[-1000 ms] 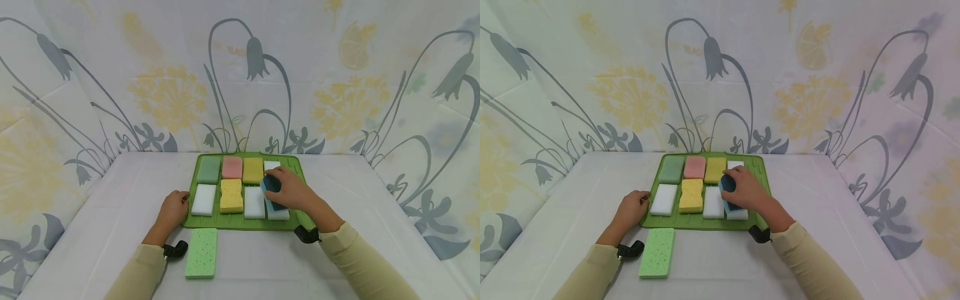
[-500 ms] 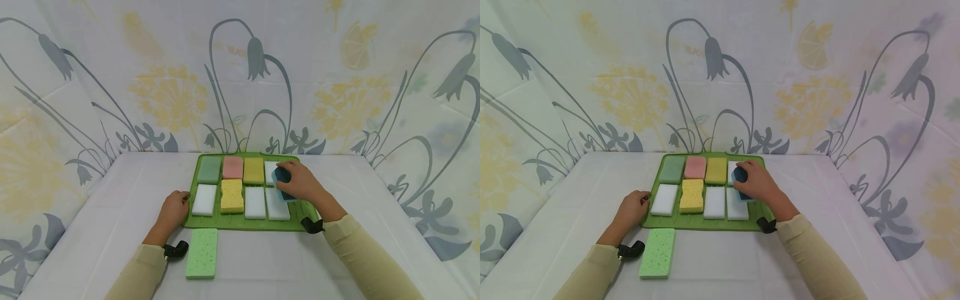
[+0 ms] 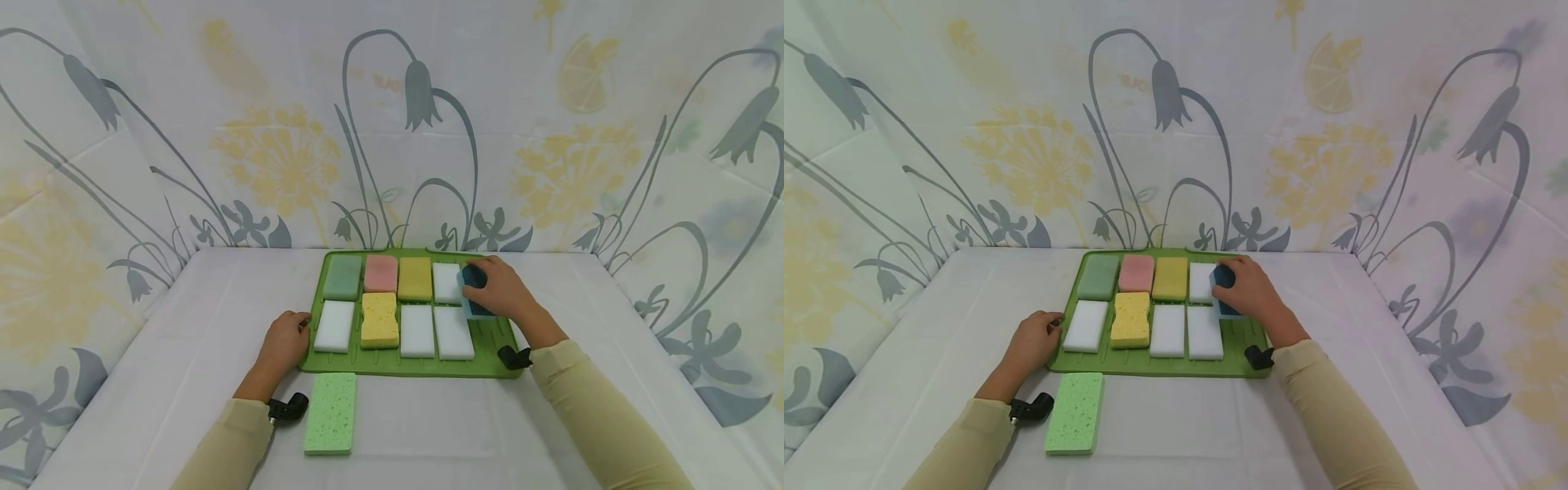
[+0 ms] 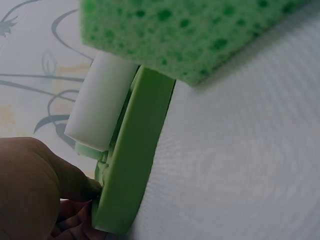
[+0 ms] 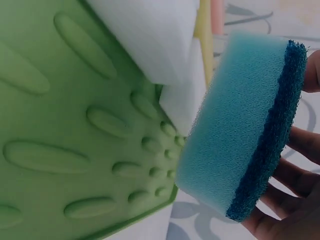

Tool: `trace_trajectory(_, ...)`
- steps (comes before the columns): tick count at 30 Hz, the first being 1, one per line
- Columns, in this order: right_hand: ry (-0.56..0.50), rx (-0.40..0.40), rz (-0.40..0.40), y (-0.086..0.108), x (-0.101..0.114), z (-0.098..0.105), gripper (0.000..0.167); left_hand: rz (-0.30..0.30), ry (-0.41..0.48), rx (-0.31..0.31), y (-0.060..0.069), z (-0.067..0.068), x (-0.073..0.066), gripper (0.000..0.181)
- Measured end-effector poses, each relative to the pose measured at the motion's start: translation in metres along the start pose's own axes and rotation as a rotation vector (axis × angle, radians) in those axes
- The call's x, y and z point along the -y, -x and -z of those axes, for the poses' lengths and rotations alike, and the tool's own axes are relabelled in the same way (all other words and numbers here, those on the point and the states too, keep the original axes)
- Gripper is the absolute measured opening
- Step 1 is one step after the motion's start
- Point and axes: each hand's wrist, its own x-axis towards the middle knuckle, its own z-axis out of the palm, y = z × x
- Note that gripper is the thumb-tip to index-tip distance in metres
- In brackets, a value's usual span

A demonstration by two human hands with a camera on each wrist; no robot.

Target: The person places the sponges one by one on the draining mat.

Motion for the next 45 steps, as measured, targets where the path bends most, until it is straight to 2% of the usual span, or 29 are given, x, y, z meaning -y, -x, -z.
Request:
trace_trajectory(10,0.022,-0.007,-0.043,-0.014,-0.017,-0.003,0.063,0.005,0.011,0.007,-0.002,0.000,0.000,0.032)
trace_trajectory(20,0.030,-0.003,-0.053,-0.026,-0.028,-0.008,0.064,-0.004,-0.003,0.003,-0.004,0.000,0.001,0.031)
trace_trajectory(28,0.063,0.025,-0.068,-0.036,-0.031,-0.010,0.065,-0.003,0.001,-0.001,-0.004,0.001,0.000,0.031)
trace_trajectory(45,0.063,0.077,-0.077,-0.051,-0.043,-0.024,0.066,0.012,0.009,0.005,-0.001,-0.001,0.001,0.031)
